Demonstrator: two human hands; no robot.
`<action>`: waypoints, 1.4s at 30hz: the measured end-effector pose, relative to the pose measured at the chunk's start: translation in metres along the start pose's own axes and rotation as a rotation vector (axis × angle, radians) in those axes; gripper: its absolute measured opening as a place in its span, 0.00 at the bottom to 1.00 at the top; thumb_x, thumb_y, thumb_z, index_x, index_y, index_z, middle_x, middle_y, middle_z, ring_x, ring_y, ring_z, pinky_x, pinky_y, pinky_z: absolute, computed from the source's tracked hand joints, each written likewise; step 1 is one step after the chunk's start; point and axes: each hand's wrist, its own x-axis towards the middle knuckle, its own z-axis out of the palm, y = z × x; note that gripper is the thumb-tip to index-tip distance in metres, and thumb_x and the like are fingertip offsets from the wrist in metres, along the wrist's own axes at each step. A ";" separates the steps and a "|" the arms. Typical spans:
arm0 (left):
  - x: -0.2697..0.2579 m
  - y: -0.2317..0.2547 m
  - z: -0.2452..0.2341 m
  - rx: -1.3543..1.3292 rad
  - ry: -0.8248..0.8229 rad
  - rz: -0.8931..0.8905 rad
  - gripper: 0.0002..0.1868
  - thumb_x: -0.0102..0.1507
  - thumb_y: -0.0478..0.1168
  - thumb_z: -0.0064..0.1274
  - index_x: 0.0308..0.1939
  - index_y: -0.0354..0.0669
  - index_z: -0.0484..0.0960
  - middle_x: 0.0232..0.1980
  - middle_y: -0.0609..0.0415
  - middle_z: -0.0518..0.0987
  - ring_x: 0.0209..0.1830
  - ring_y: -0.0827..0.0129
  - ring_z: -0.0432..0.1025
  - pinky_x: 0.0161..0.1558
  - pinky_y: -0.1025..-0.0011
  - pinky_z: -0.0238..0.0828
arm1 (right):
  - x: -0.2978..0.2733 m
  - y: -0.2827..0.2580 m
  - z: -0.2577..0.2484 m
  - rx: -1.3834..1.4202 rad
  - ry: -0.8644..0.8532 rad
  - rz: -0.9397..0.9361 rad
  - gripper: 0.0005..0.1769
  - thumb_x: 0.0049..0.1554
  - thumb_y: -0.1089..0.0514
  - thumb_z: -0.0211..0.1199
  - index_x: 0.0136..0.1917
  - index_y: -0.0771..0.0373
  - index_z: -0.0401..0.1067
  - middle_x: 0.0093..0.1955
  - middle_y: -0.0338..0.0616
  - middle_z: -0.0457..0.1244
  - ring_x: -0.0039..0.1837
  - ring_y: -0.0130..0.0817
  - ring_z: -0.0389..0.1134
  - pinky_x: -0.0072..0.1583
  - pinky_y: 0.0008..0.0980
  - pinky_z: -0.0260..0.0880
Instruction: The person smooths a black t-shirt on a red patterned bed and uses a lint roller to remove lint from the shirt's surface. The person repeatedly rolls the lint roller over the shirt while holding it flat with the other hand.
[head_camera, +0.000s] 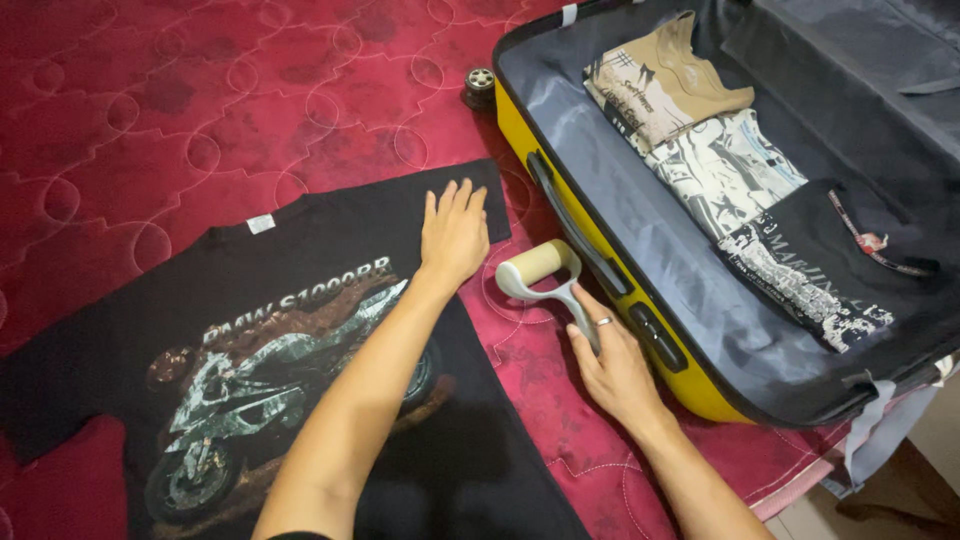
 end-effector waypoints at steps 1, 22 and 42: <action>0.000 0.000 0.003 0.108 0.097 0.077 0.27 0.67 0.46 0.46 0.69 0.41 0.73 0.74 0.40 0.68 0.76 0.44 0.57 0.73 0.37 0.49 | 0.000 -0.001 0.001 -0.006 -0.015 0.013 0.29 0.61 0.60 0.58 0.76 0.58 0.61 0.57 0.57 0.67 0.57 0.52 0.70 0.58 0.43 0.69; 0.033 -0.008 -0.006 -0.257 -0.137 -0.141 0.32 0.70 0.56 0.39 0.76 0.49 0.63 0.81 0.46 0.58 0.83 0.54 0.50 0.74 0.32 0.30 | -0.003 -0.001 0.006 -0.101 -0.066 0.019 0.31 0.61 0.58 0.58 0.77 0.56 0.60 0.53 0.52 0.63 0.51 0.53 0.69 0.51 0.47 0.70; -0.025 -0.049 -0.028 -0.148 -0.022 -0.101 0.26 0.73 0.49 0.43 0.72 0.42 0.70 0.75 0.40 0.67 0.78 0.43 0.58 0.75 0.35 0.42 | -0.004 0.002 0.010 -0.118 -0.061 0.013 0.29 0.62 0.57 0.58 0.76 0.55 0.62 0.55 0.52 0.63 0.50 0.54 0.70 0.49 0.48 0.71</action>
